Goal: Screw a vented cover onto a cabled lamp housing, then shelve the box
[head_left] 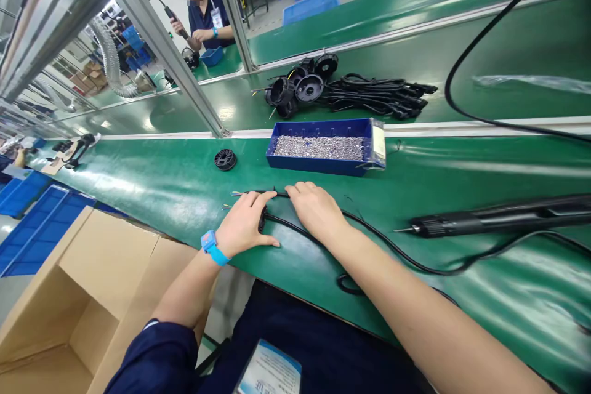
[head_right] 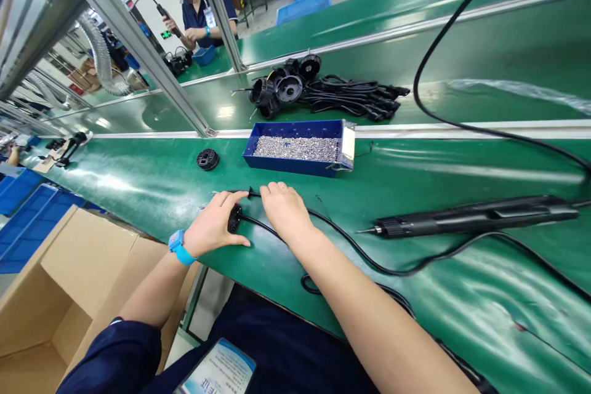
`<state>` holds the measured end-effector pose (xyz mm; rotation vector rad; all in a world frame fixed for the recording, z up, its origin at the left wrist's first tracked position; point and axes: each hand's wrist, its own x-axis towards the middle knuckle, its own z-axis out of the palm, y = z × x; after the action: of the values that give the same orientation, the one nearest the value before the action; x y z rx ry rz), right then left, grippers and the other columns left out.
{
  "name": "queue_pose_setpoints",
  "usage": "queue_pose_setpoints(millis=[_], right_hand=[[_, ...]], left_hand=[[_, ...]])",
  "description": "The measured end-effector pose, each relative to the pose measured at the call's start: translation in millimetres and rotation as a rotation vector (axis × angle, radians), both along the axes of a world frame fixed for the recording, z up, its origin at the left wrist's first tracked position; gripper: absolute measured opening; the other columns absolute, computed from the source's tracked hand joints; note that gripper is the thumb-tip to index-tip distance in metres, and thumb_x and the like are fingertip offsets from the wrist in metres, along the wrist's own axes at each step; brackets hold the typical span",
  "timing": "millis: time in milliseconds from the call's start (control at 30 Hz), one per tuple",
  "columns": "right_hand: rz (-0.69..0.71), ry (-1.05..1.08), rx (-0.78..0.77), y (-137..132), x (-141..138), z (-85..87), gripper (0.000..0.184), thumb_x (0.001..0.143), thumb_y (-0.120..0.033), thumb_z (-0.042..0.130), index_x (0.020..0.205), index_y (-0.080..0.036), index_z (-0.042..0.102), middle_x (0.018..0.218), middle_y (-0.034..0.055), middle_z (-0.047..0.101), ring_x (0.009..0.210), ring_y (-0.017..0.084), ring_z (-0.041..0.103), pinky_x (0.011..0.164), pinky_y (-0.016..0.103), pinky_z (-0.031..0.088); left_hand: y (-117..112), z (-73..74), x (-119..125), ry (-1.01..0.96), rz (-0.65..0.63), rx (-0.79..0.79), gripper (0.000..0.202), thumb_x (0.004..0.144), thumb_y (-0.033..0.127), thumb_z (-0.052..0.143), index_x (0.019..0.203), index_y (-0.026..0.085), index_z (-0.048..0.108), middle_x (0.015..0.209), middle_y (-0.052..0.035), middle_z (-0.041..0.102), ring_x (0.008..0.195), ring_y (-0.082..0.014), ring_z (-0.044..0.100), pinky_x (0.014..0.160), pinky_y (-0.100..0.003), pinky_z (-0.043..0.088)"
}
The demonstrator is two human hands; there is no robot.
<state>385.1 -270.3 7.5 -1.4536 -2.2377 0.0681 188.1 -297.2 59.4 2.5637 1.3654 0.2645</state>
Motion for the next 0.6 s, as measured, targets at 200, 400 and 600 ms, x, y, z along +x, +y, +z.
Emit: queue_pose_setpoints(millis=[200, 400, 600], right_hand=[[0.028, 0.152, -0.110, -19, 13, -7.8, 0.017, 0.097, -0.018, 0.052, 0.110, -0.017, 0.062, 0.104, 0.0057, 0.064, 0.082, 0.017, 0.063, 0.068, 0.028, 0.047], [0.168, 0.246, -0.172, -33, 11, -10.0, 0.022, 0.102, -0.024, 0.042, 0.110, -0.017, 0.061, 0.098, 0.0039, 0.069, 0.090, 0.019, 0.063, 0.076, 0.031, 0.049], [0.242, 0.336, -0.174, -39, 4, -10.4, 0.016, 0.099, -0.022, 0.049, 0.109, -0.017, 0.059, 0.102, 0.0046, 0.069, 0.091, 0.021, 0.062, 0.079, 0.035, 0.051]], left_hand=[[-6, -20.1, -12, -0.323, 0.061, 0.069, 0.114, 0.064, 0.067, 0.082, 0.152, 0.019, 0.029, 0.117, -0.0100, 0.059, 0.110, -0.0261, 0.059, 0.106, -0.048, 0.047], [-8, -24.4, -11, -0.373, 0.094, 0.077, 0.107, 0.063, 0.070, 0.082, 0.149, 0.023, 0.037, 0.110, -0.0087, 0.059, 0.102, -0.0259, 0.058, 0.098, -0.046, 0.051], [-8, -16.8, -5, -0.336, 0.128, -0.007, 0.088, 0.075, 0.053, 0.082, 0.147, 0.024, 0.041, 0.112, -0.0085, 0.055, 0.106, -0.0245, 0.057, 0.101, -0.045, 0.051]])
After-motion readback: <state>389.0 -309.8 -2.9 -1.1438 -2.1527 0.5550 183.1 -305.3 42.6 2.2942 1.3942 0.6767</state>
